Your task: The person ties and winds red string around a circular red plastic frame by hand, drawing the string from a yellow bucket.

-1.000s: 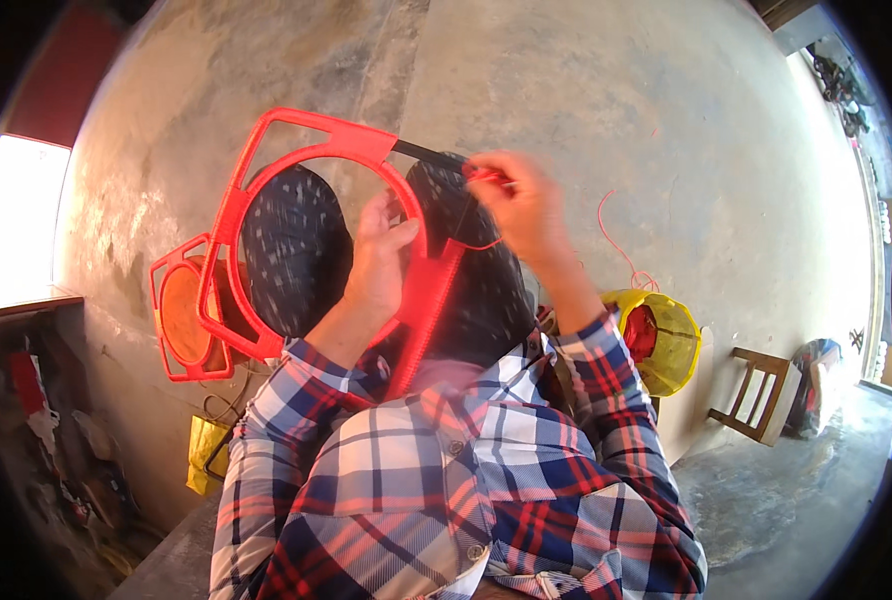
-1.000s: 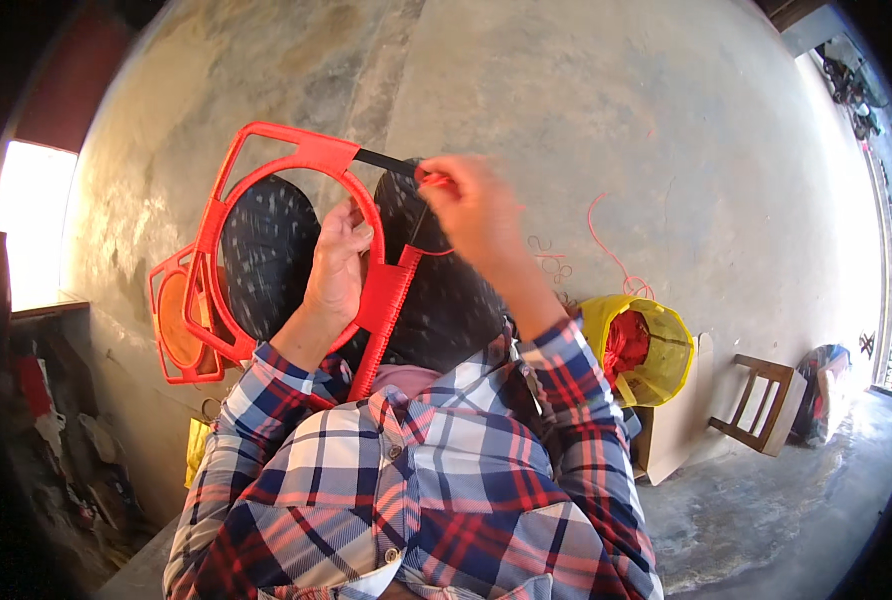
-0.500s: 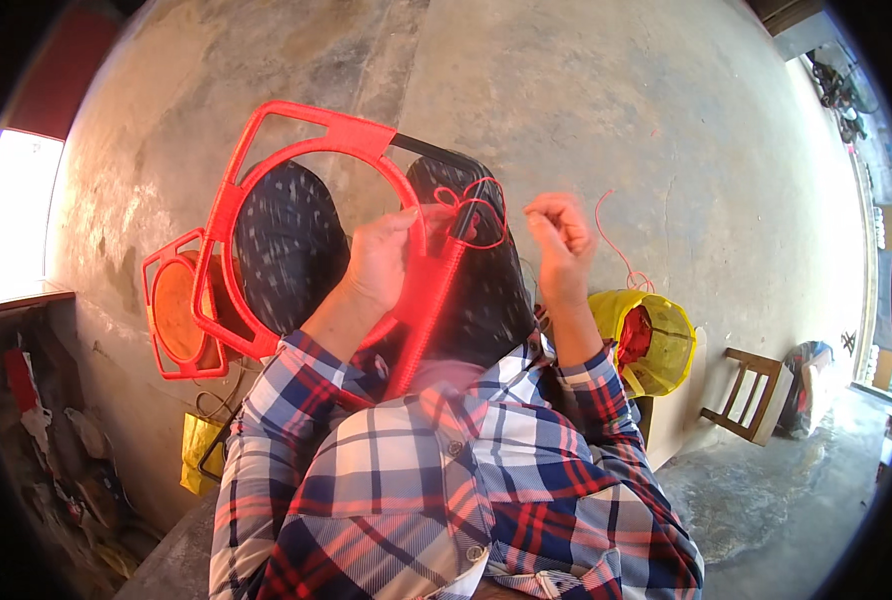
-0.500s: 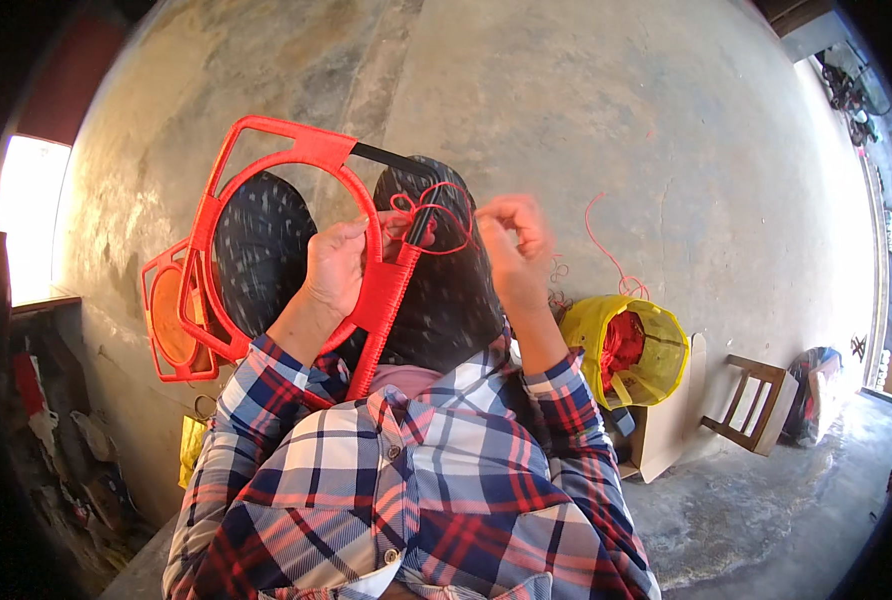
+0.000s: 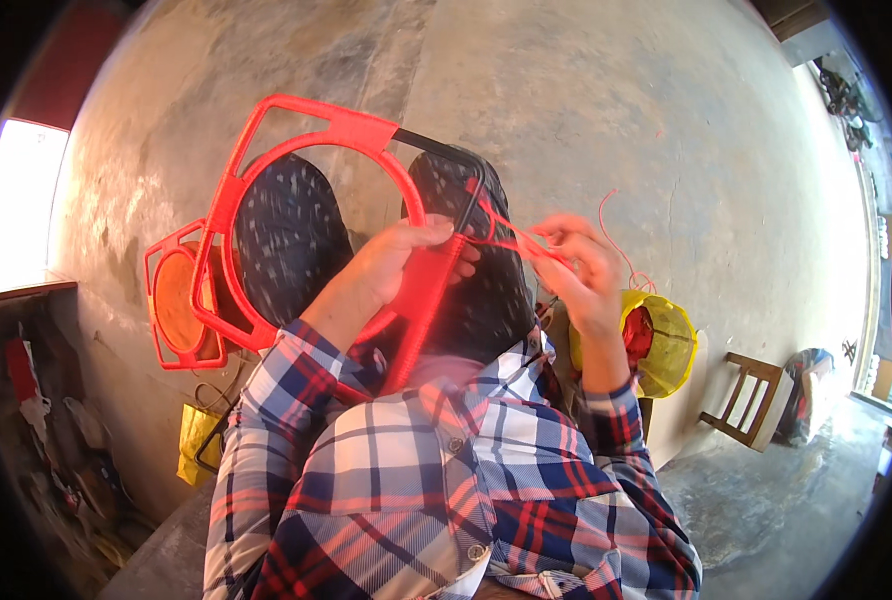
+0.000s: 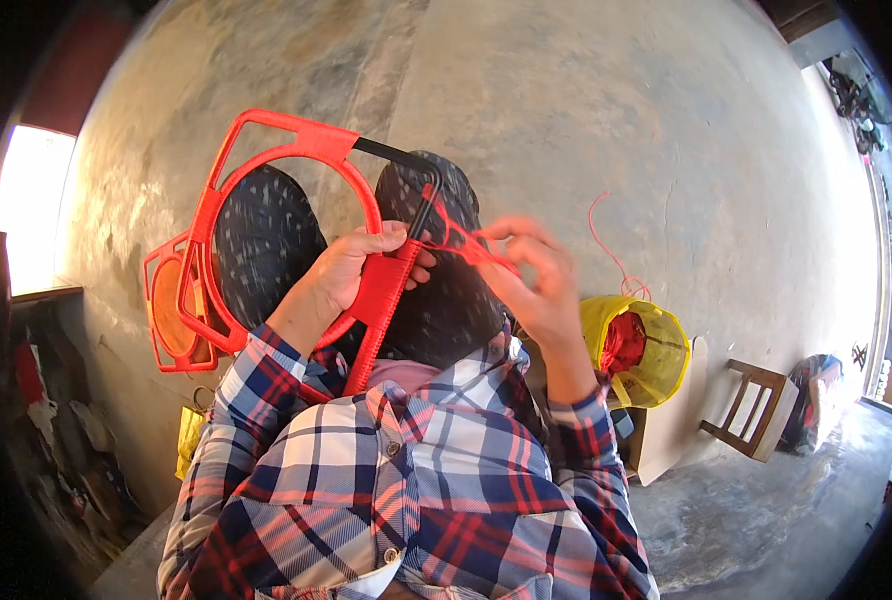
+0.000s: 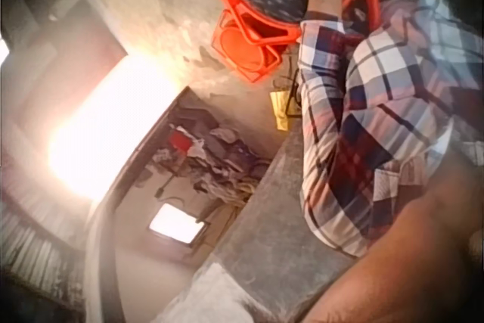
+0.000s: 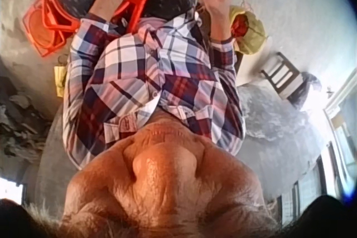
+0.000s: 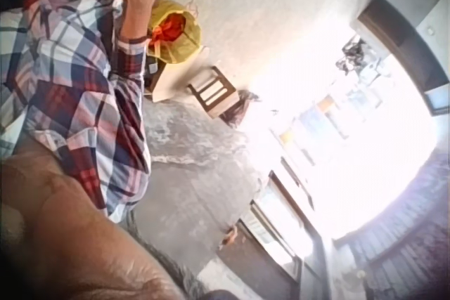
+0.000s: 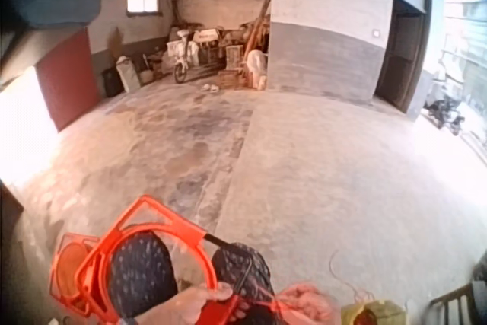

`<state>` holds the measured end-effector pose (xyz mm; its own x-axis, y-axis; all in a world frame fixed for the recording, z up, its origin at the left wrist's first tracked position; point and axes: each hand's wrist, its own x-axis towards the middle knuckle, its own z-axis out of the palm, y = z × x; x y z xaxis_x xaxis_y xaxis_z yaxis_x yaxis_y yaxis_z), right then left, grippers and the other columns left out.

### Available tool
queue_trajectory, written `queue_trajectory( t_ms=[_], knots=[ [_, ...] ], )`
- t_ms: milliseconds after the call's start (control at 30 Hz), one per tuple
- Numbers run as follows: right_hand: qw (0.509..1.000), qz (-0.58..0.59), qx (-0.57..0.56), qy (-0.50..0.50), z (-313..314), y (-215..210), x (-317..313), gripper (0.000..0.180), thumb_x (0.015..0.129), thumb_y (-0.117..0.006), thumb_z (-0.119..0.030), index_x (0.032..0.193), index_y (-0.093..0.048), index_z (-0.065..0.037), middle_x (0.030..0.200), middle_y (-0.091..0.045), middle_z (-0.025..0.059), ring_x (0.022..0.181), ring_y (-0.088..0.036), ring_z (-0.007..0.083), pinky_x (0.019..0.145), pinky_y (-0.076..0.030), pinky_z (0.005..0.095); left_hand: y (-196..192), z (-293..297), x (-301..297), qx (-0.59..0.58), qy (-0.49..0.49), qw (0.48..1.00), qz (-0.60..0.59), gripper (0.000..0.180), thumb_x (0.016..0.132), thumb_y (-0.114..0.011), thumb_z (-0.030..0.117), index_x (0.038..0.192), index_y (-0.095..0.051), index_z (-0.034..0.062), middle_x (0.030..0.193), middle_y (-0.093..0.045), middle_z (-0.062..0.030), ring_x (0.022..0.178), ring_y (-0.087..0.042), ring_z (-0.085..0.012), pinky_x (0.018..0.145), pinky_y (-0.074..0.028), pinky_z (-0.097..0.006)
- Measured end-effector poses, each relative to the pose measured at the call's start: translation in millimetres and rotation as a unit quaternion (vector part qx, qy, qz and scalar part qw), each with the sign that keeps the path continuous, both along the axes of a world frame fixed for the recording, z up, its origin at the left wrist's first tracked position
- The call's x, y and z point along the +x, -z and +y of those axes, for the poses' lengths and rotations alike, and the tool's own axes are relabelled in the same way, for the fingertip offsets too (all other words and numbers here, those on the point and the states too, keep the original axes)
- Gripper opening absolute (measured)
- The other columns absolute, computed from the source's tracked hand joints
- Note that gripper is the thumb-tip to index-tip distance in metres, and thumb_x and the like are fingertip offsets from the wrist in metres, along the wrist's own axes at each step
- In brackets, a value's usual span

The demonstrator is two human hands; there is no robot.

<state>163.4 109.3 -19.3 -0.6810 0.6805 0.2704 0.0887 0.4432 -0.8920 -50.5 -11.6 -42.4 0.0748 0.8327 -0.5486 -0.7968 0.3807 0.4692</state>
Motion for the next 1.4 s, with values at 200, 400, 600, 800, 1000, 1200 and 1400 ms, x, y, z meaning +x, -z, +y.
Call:
queue_trajectory(
  t_ms=[200, 400, 600, 800, 1000, 1200, 1400],
  knots=[
    [0.865, 0.246, -0.371, -0.234, -47, -29, 27, 0.025, 0.079, -0.069, -0.007, 0.066, -0.047, -0.006, 0.071, -0.060, 0.0091, 0.067, -0.059, 0.0211, 0.071, -0.046, 0.0373, 0, -2, -4, 0.003, -0.032, 0.999, 0.024, 0.038, 0.088, -0.060, 0.004, 0.123, -0.046, 0.0088, 0.093, -0.064, -0.0179, 0.077, -0.065, -0.0259, 0.068, -0.053, -0.038],
    [0.840, 0.404, -0.358, -0.049, -33, -57, 66, 0.012, 0.082, -0.054, -0.012, 0.076, -0.044, -0.011, 0.057, -0.041, 0.0006, 0.048, -0.039, 0.0120, 0.050, -0.032, 0.0316, 11, -1, -5, -0.032, -0.017, 0.997, 0.066, 0.027, 0.087, -0.061, 0.002, 0.109, -0.047, 0.0087, 0.091, -0.063, -0.0174, 0.074, -0.065, -0.0250, 0.067, -0.054, -0.038],
    [0.868, 0.310, -0.379, -0.088, -15, -54, 52, 0.009, 0.085, -0.058, -0.010, 0.093, -0.055, -0.006, 0.064, -0.046, -0.0021, 0.049, -0.038, 0.0104, 0.051, -0.034, 0.0306, 15, 0, -7, -0.021, -0.049, 0.998, 0.033, 0.022, 0.090, -0.057, 0.008, 0.109, -0.048, 0.0042, 0.103, -0.063, -0.0208, 0.083, -0.067, -0.0294, 0.072, -0.056, -0.039],
    [0.973, -0.098, -0.014, -0.208, -26, 19, -35, 0.009, 0.083, -0.061, -0.007, 0.090, -0.063, -0.001, 0.081, -0.065, 0.0114, 0.077, -0.064, 0.0282, 0.064, -0.049, 0.0375, -17, 1, 4, 0.032, -0.096, 0.995, 0.006, 0.023, 0.091, -0.053, 0.007, 0.114, -0.050, 0.0026, 0.112, -0.061, -0.0148, 0.092, -0.065, -0.0227, 0.080, -0.054, -0.034],
    [0.965, -0.257, -0.035, -0.026, -15, 17, -64, 0.037, 0.078, -0.066, -0.010, 0.112, -0.055, -0.003, 0.081, -0.063, 0.0163, 0.082, -0.064, 0.0320, 0.067, -0.050, 0.0389, 7, 0, -1, -0.009, -0.086, 0.996, 0.025, 0.017, 0.088, -0.058, 0.004, 0.105, -0.056, 0.0030, 0.095, -0.064, -0.0076, 0.082, -0.064, -0.0145, 0.075, -0.054, -0.028],
    [0.982, 0.054, -0.179, 0.024, -10, 54, -60, 0.042, 0.083, -0.062, -0.001, 0.124, -0.051, -0.004, 0.098, -0.062, 0.0058, 0.083, -0.063, 0.0137, 0.074, -0.052, 0.0287, 12, 3, 0, -0.049, -0.122, 0.982, 0.134, 0.012, 0.086, -0.061, 0.001, 0.096, -0.057, 0.0046, 0.085, -0.064, -0.0070, 0.074, -0.064, -0.0157, 0.068, -0.055, -0.029],
    [0.998, 0.038, -0.050, 0.027, -17, 36, -65, 0.029, 0.082, -0.067, -0.005, 0.111, -0.063, -0.005, 0.102, -0.062, 0.0099, 0.088, -0.064, 0.0200, 0.077, -0.051, 0.0307, 9, 1, 3, -0.037, -0.176, 0.972, 0.150, 0.018, 0.085, -0.059, -0.002, 0.102, -0.056, 0.0036, 0.091, -0.063, -0.0087, 0.083, -0.064, -0.0183, 0.077, -0.054, -0.032]
  ],
)
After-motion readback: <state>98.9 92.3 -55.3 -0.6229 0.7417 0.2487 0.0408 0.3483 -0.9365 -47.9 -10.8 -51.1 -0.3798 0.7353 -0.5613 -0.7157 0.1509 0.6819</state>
